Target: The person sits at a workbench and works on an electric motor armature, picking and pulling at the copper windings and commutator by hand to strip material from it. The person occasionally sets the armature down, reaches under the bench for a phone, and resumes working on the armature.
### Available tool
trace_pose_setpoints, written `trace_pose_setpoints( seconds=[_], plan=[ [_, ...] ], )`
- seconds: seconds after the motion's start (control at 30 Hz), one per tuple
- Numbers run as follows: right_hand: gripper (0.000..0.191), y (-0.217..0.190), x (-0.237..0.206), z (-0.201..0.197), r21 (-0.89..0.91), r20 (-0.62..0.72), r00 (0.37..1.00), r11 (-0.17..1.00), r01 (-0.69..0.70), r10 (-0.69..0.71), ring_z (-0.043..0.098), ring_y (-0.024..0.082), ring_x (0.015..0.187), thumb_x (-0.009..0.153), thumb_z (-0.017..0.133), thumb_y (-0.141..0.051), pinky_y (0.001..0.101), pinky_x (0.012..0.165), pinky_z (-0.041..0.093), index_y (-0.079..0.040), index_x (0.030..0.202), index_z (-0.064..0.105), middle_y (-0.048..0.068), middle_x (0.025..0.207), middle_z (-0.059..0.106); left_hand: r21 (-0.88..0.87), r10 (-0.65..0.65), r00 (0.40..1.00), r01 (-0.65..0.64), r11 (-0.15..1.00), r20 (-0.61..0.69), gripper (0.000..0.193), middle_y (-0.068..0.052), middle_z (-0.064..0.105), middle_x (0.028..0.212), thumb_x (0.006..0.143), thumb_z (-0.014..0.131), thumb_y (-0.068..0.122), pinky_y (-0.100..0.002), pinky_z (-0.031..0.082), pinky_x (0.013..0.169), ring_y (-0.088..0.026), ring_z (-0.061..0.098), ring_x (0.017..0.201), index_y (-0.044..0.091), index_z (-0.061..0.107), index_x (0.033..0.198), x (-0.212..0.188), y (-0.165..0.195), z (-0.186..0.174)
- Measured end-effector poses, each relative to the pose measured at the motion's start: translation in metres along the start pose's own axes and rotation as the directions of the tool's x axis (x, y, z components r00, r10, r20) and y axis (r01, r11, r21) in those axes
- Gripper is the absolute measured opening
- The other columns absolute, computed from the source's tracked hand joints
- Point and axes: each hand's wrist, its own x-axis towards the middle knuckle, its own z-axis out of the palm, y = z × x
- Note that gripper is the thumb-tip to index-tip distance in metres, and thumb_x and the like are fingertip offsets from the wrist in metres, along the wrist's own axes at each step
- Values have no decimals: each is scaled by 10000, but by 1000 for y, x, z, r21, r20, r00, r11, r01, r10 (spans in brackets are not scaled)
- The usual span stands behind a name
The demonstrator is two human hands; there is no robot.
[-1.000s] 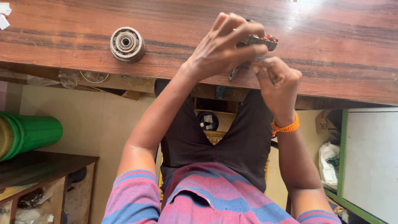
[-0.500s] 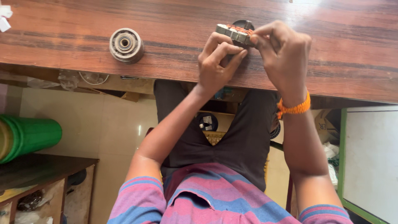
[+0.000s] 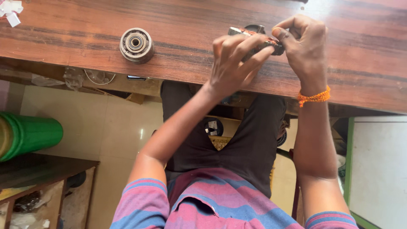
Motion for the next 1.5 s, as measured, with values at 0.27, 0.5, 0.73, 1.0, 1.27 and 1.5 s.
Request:
trace_pose_setpoints(
  seconds=[0.27,0.5,0.73,1.0,1.27,1.5],
  plan=[
    [73,-19,-50,-12,-55,-93,990,992,-112,106,468,34,651,1076,779,-44,237,555,317,26,1085,758,-12,781,620,-366,87,919,65,928,385,528,69,699,1294,976,786,248,-347,486,1040,-169,561,1041,202,575,1458,13,-46,0],
    [21,-16,-75,31,-152,-160,981,985,83,-108,479,33,612,1065,718,-23,245,561,346,-23,1045,725,4,755,632,-336,121,952,-20,942,282,405,91,684,1266,997,793,304,-324,467,1015,-166,565,1070,226,619,1354,3,-48,7],
    [23,-32,-96,33,-74,-61,998,997,-7,2,383,43,558,971,750,-3,261,514,299,-23,979,745,-5,613,502,-91,346,924,-335,938,166,183,134,601,1272,1061,796,312,-310,433,1002,-108,498,1100,248,671,1178,-13,-48,-1],
    [54,-46,-96,19,-128,12,999,991,-31,33,422,39,607,976,783,-33,254,545,349,-15,995,736,-23,716,564,-160,339,925,-314,936,171,194,146,688,1208,1003,690,365,-269,443,919,-104,521,989,217,748,1115,-13,-39,-11],
    [68,-26,-40,9,-297,-83,988,950,99,-129,433,64,563,1032,800,-85,280,524,286,-21,1018,783,22,653,575,-443,-335,932,362,820,140,92,33,728,884,946,786,155,-252,511,667,-84,667,698,113,705,958,-16,-1,-4],
    [17,-12,-4,17,-67,-5,993,991,119,-120,525,20,680,1049,744,26,225,567,382,34,1063,738,-13,780,641,-663,-705,668,642,385,237,79,33,712,852,986,734,71,-216,522,706,-10,652,770,59,668,944,-12,25,1]
  ],
)
